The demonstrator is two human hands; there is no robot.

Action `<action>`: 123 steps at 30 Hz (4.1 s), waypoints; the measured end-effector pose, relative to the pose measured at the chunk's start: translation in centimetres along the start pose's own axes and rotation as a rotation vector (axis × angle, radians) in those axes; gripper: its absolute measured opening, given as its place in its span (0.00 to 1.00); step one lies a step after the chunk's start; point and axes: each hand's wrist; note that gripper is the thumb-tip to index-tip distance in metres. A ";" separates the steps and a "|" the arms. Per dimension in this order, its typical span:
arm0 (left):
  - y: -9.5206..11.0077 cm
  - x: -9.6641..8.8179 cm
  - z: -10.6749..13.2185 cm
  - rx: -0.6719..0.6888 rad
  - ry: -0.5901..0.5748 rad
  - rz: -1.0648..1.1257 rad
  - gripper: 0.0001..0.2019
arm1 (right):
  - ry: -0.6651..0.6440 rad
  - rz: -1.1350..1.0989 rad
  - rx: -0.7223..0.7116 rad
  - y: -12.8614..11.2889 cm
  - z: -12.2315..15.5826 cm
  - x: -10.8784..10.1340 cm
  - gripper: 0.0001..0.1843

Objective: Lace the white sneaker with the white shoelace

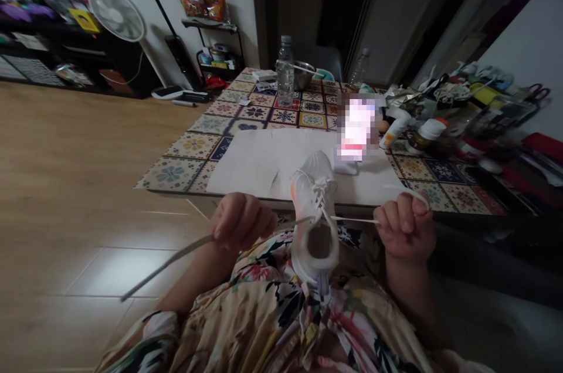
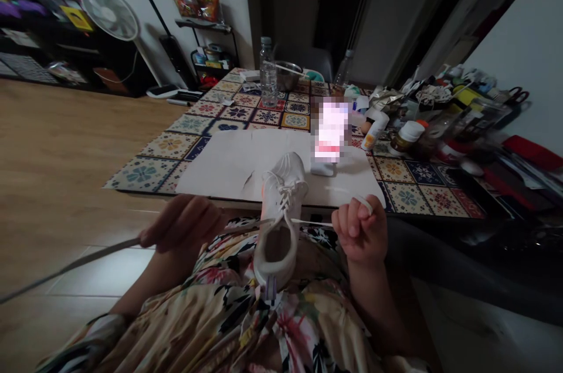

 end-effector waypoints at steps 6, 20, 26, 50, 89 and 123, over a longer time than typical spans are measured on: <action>1.1 3.9 0.4 -0.184 -0.096 -0.164 0.12 | 0.189 0.261 -0.096 1.4 1.2 0.4 0.07; -0.1 7.7 -0.1 -0.047 0.126 -0.437 0.18 | -0.374 0.816 -0.401 2.3 2.5 2.6 0.07; -0.1 8.2 0.5 -0.147 0.060 -0.452 0.21 | -0.227 0.831 -0.296 2.7 2.8 2.6 0.10; 0.0 7.6 1.2 0.101 0.143 -0.573 0.09 | -0.430 0.721 -0.244 2.5 2.7 2.3 0.05; 2.4 2.0 -2.3 -0.131 0.448 0.162 0.12 | -0.053 0.090 0.053 1.9 -1.8 -2.6 0.21; -0.9 5.5 -1.3 -0.203 0.098 -0.075 0.17 | -0.169 0.006 0.349 5.1 0.7 1.0 0.13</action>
Point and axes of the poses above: each hand's wrist, its own z-axis away from the middle knuckle, its own x-axis out of the palm, y = z × x, and after that the axes turned 15 degrees about y, right-handed
